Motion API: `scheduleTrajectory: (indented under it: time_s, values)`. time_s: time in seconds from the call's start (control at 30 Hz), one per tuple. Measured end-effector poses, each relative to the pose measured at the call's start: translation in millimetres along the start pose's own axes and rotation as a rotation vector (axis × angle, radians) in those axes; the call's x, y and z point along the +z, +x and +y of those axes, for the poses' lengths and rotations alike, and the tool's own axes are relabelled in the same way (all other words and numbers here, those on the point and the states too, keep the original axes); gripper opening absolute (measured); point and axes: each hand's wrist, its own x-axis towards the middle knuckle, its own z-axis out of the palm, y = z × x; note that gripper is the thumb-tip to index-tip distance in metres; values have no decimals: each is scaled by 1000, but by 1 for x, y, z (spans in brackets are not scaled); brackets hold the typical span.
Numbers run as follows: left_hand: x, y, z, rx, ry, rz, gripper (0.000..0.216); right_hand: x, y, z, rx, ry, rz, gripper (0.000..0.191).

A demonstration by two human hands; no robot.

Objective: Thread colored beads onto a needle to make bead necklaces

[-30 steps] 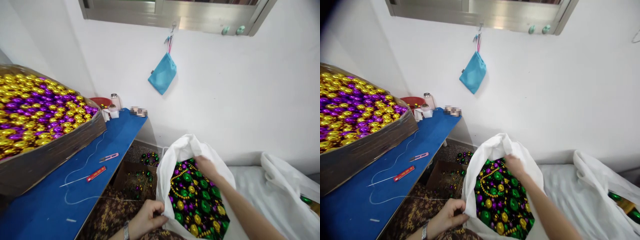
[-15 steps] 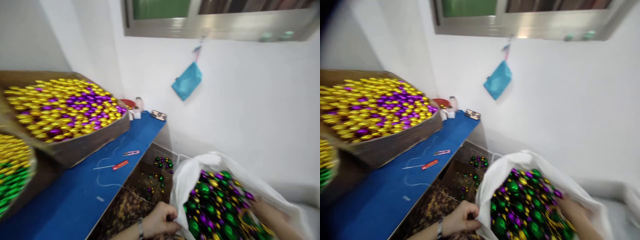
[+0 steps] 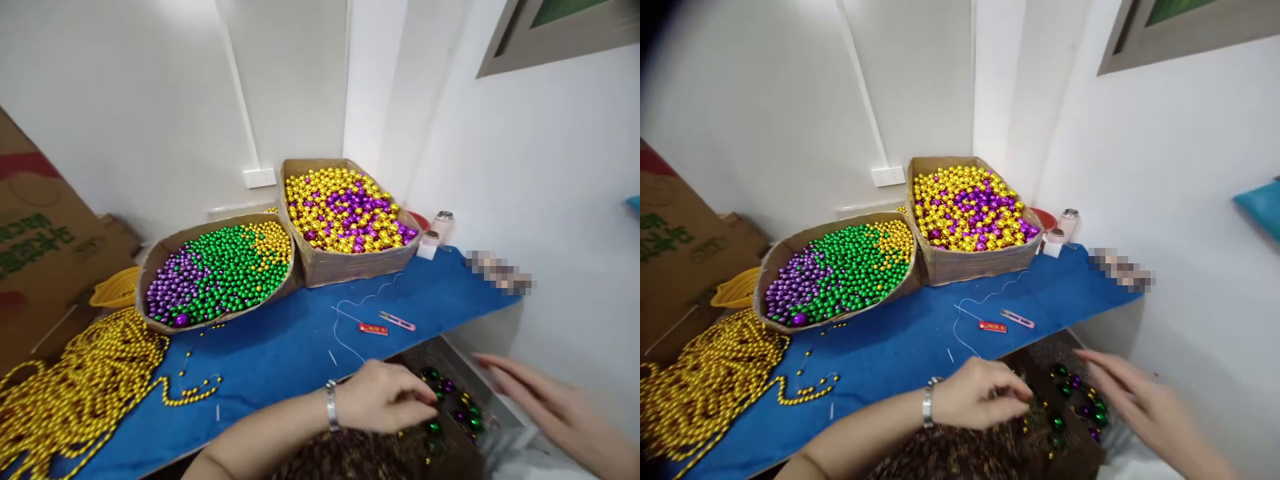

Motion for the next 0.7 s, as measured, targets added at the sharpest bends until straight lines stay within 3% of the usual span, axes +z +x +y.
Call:
scheduleTrajectory:
  time_s: [0.1,0.2,0.3,0.4,0.53,0.57,0.63,0.7]
  values:
    - [-45,-10,8,-136,-283,194,26,38,63,-53,19,253,-264,42]
    - [-77,-25,4,-224,-509,365,26,84,109,-94,28,515,-480,56]
    - [-101,-42,-5,-243,-575,535,27,120,125,-112,12,711,-735,68]
    - [-114,-58,-16,-273,-632,659,29,134,129,-113,16,762,-852,59]
    - [-101,-75,-35,-337,-700,756,33,117,144,-95,45,708,-746,39]
    - [-92,-78,-42,-361,-691,739,36,110,152,-87,82,635,-599,38]
    - [-70,-85,-57,-423,-597,610,39,97,171,-72,116,451,-331,37]
    - [-48,-94,-72,-456,-321,382,35,91,190,-62,109,239,-184,36]
